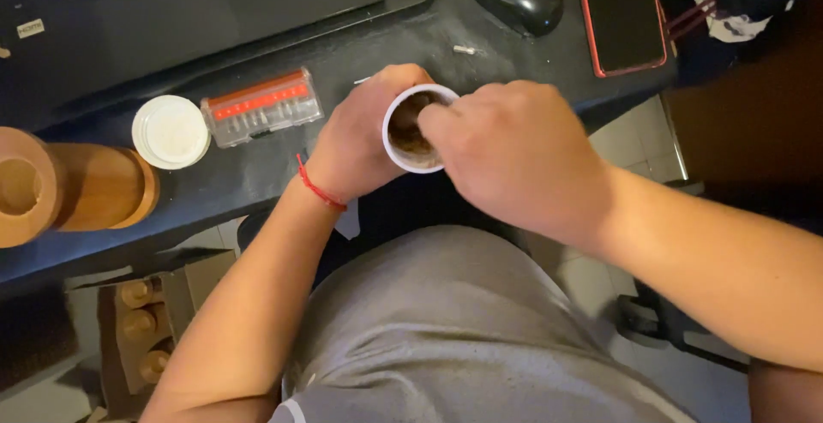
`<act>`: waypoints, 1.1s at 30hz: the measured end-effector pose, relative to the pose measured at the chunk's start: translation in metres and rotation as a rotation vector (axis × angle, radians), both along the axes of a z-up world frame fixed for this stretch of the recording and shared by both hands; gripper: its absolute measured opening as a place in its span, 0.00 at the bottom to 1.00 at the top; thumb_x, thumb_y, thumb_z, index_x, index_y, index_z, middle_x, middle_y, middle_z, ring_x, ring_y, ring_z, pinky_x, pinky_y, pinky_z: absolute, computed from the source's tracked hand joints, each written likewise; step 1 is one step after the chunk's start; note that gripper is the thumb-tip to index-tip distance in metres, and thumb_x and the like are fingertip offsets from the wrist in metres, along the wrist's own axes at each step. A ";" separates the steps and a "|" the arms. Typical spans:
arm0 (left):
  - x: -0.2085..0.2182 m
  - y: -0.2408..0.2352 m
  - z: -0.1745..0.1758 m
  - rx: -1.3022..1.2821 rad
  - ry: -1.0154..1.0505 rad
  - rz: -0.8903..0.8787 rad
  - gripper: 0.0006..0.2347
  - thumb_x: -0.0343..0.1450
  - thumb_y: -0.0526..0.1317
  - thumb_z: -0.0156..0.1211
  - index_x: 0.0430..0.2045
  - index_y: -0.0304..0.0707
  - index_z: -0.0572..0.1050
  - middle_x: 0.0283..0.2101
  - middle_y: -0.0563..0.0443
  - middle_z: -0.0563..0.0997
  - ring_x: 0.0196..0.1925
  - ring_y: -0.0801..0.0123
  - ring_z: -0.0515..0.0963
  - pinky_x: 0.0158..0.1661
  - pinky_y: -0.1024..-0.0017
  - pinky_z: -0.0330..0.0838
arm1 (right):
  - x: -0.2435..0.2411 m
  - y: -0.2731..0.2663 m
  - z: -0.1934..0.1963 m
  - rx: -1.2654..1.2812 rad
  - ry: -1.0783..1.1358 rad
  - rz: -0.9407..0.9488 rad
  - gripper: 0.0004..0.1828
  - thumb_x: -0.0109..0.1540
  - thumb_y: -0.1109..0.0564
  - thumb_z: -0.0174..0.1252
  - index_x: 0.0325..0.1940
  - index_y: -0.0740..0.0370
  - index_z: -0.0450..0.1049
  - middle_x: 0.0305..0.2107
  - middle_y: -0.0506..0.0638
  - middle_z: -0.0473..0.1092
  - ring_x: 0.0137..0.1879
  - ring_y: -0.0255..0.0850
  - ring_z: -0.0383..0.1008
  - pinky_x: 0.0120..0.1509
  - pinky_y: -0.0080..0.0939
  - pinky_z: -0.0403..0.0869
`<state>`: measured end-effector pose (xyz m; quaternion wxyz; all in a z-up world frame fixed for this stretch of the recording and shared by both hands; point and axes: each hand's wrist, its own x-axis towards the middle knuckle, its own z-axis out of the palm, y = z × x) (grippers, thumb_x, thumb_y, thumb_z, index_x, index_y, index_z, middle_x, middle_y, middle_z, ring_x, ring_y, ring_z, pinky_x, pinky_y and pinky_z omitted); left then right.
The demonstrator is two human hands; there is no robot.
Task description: The person mixes a brown substance in a small white cup using a wooden stick. They then scoop a white powder from a yellow container and add it to the cup, continuing to stir the mixture.
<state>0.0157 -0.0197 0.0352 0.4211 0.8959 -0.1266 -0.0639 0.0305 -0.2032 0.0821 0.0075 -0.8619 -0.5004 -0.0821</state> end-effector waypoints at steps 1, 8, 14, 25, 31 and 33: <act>-0.001 0.001 -0.001 0.005 0.023 0.065 0.10 0.61 0.44 0.62 0.26 0.43 0.69 0.30 0.55 0.75 0.28 0.63 0.72 0.28 0.64 0.66 | 0.002 -0.003 0.001 0.038 -0.020 -0.017 0.07 0.56 0.59 0.53 0.25 0.51 0.63 0.15 0.43 0.64 0.22 0.46 0.66 0.21 0.48 0.60; -0.005 0.007 -0.010 -0.085 -0.317 0.034 0.18 0.63 0.52 0.67 0.25 0.41 0.65 0.25 0.53 0.70 0.25 0.53 0.68 0.28 0.62 0.59 | 0.007 -0.023 -0.001 0.080 0.094 -0.098 0.12 0.65 0.58 0.55 0.28 0.50 0.63 0.15 0.46 0.63 0.25 0.47 0.68 0.22 0.47 0.59; -0.014 0.011 -0.013 -0.136 -0.490 -0.040 0.29 0.65 0.66 0.50 0.40 0.36 0.71 0.36 0.48 0.77 0.34 0.51 0.75 0.34 0.59 0.63 | 0.008 -0.015 0.009 0.059 0.300 -0.084 0.12 0.66 0.55 0.51 0.27 0.50 0.62 0.17 0.46 0.63 0.27 0.47 0.66 0.25 0.49 0.60; -0.019 0.015 -0.018 -0.100 -0.425 0.062 0.28 0.68 0.64 0.45 0.49 0.40 0.69 0.41 0.54 0.79 0.40 0.58 0.77 0.38 0.62 0.64 | -0.008 -0.007 0.021 0.341 0.738 -0.183 0.13 0.68 0.54 0.47 0.44 0.57 0.78 0.22 0.43 0.70 0.27 0.36 0.67 0.33 0.35 0.65; -0.016 0.016 -0.020 -0.110 -0.379 0.044 0.24 0.68 0.61 0.52 0.46 0.41 0.68 0.36 0.51 0.76 0.35 0.54 0.74 0.33 0.61 0.65 | 0.001 -0.016 0.024 0.339 0.769 -0.164 0.16 0.68 0.52 0.47 0.48 0.60 0.78 0.25 0.45 0.73 0.30 0.37 0.71 0.34 0.36 0.66; -0.017 0.016 -0.024 -0.099 -0.367 0.060 0.25 0.68 0.62 0.52 0.48 0.42 0.68 0.37 0.51 0.76 0.36 0.54 0.74 0.34 0.60 0.65 | 0.003 -0.018 0.029 0.318 0.773 -0.176 0.17 0.68 0.51 0.46 0.49 0.59 0.78 0.28 0.45 0.75 0.32 0.37 0.73 0.36 0.36 0.67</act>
